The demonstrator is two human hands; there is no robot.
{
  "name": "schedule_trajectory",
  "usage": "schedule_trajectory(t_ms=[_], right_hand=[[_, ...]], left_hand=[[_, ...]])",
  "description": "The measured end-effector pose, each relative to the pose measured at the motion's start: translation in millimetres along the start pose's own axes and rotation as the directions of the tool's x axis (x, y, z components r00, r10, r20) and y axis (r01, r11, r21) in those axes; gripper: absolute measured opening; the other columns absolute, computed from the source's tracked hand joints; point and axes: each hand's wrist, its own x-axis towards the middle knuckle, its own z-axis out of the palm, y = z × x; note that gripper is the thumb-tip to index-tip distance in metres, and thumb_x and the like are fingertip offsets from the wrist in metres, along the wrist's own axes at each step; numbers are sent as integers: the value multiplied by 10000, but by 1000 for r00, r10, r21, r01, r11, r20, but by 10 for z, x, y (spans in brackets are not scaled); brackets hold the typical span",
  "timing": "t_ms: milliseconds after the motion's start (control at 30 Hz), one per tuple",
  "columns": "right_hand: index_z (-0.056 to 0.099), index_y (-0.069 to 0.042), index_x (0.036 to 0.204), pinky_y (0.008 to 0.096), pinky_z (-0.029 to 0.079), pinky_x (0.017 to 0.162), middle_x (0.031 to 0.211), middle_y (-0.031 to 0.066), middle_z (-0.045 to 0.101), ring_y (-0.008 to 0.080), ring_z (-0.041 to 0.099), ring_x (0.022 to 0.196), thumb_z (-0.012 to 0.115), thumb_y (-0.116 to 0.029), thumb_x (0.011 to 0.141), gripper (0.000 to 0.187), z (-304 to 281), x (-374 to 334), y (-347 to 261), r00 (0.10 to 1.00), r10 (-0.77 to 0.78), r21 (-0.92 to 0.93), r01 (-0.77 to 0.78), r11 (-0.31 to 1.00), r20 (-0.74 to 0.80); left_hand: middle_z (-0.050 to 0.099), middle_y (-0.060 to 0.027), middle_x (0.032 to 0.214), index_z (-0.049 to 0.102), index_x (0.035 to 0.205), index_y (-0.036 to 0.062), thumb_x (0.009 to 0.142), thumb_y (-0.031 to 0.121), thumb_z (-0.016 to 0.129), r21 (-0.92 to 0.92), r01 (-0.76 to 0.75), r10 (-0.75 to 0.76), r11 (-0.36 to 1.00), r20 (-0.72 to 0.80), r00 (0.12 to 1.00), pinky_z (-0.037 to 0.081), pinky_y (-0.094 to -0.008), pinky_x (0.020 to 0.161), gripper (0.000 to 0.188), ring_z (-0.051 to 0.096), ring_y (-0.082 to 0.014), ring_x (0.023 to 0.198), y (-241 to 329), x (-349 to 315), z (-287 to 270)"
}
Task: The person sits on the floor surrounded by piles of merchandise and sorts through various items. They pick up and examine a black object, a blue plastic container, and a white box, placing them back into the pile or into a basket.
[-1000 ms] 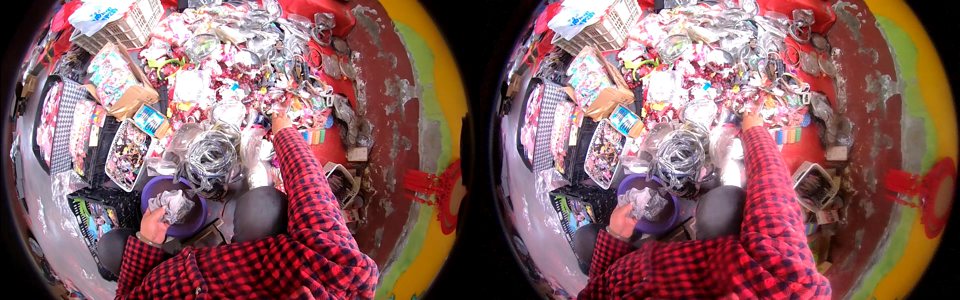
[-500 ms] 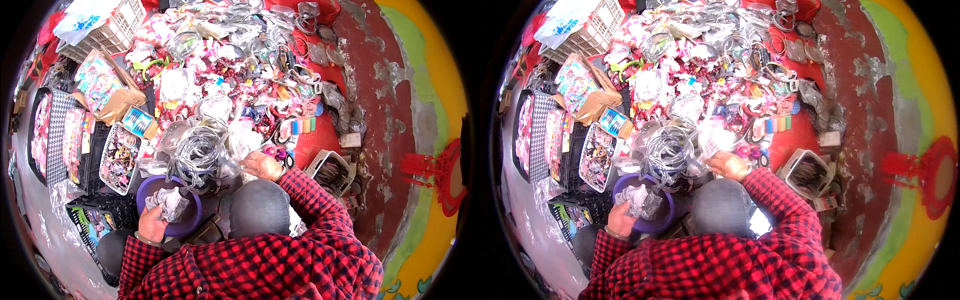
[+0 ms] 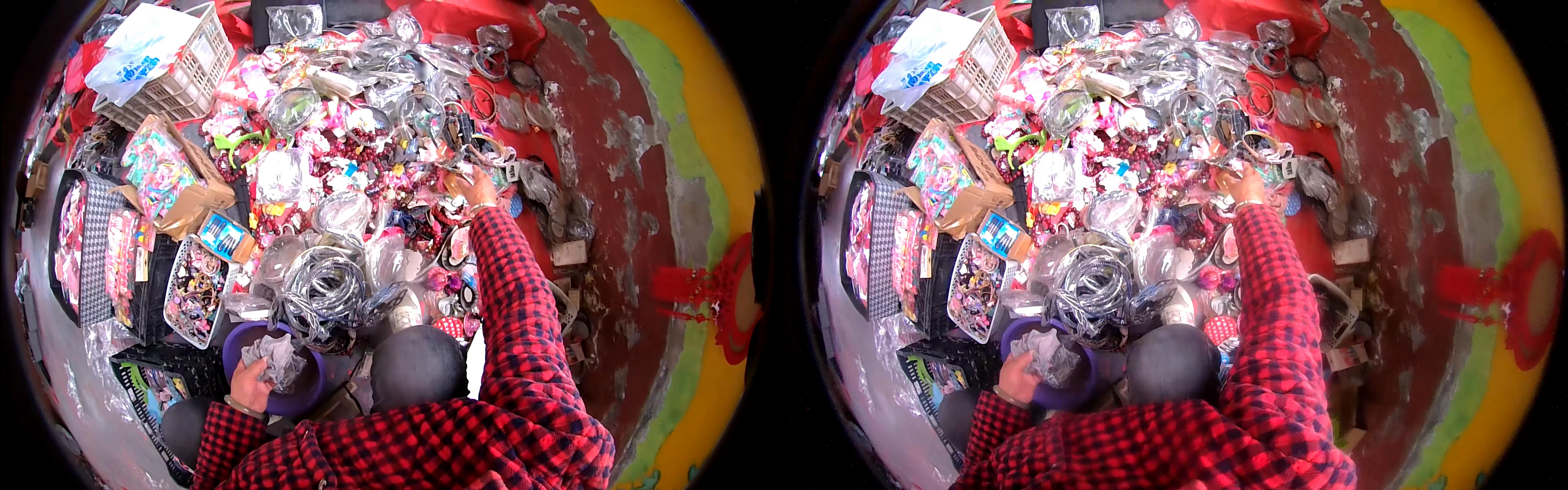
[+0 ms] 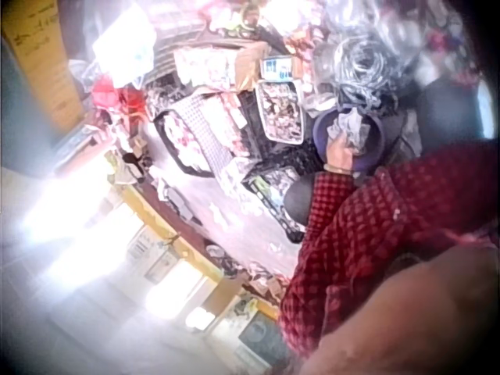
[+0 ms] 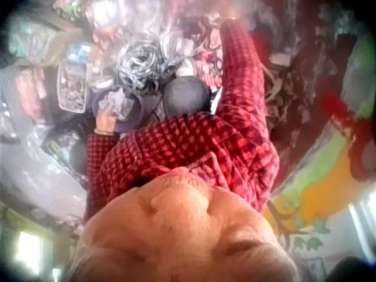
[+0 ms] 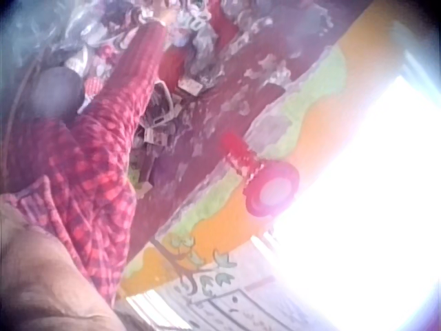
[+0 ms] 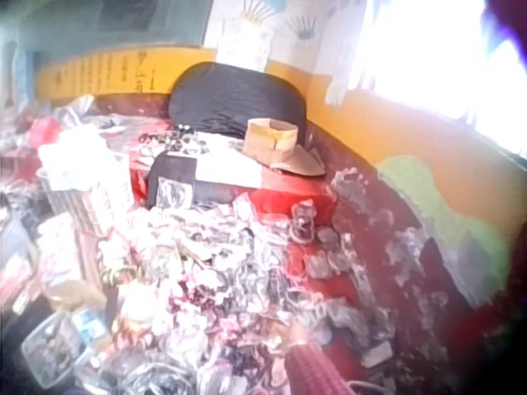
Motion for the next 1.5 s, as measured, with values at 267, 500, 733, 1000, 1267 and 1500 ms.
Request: schedule_trajectory(t_ms=[267, 500, 733, 1000, 1267, 1500], right_hand=[[404, 77, 1178, 349, 400, 867, 1095, 254, 520, 326, 514, 1031, 703, -398, 611, 797, 33, 726, -39, 973, 224, 74, -227, 971, 44], [389, 72, 1180, 377, 382, 895, 1107, 280, 499, 358, 492, 1048, 675, -469, 623, 828, 198, 1139, 145, 941, 336, 24, -338, 941, 46], [480, -39, 1141, 390, 382, 882, 1052, 277, 528, 387, 487, 1039, 404, -591, 755, 678, 857, 1466, 446, 858, 466, -197, -429, 882, 219], [614, -18, 935, 413, 426, 808, 924, 260, 577, 382, 560, 889, 480, -420, 726, 472, 904, 1270, 724, 948, 233, -161, -200, 966, 216], [610, -34, 963, 311, 442, 639, 709, 135, 602, 226, 583, 709, 481, -166, 773, 265, -443, -644, -309, 990, 140, 430, -139, 892, 30], [574, 31, 1003, 266, 438, 744, 904, 106, 618, 155, 566, 823, 552, -151, 799, 274, -269, -2277, -400, 955, -85, 810, -193, 553, 285]], left_hand=[[547, -117, 1088, 460, 1140, 18, 803, 25, 466, -24, -42, 40, 999, -83, 996, 452, -425, 825, 337, 540, -266, 993, -3, 184, 2], [573, -82, 1035, 480, 1103, 55, 785, -8, 497, -66, -109, 94, 992, -202, 975, 494, -387, 750, 325, 576, -232, 928, -16, 290, -217], [578, -94, 1031, 488, 1097, 53, 781, -26, 481, 10, -64, 65, 998, -214, 975, 497, -397, 760, 326, 575, -245, 942, -99, 367, -203], [578, -90, 1033, 488, 1106, 59, 794, -15, 474, 10, -37, 38, 999, -223, 974, 501, -385, 748, 321, 579, -236, 930, -75, 415, -122], [553, -114, 1068, 464, 1122, 26, 806, 4, 452, 84, -52, 67, 995, -189, 980, 460, -407, 820, 317, 544, -261, 986, -153, 326, -170], [538, -122, 1099, 455, 1142, 14, 816, 15, 450, 57, -34, 40, 998, -100, 994, 432, -419, 857, 326, 531, -269, 1007, -138, 212, -118]])
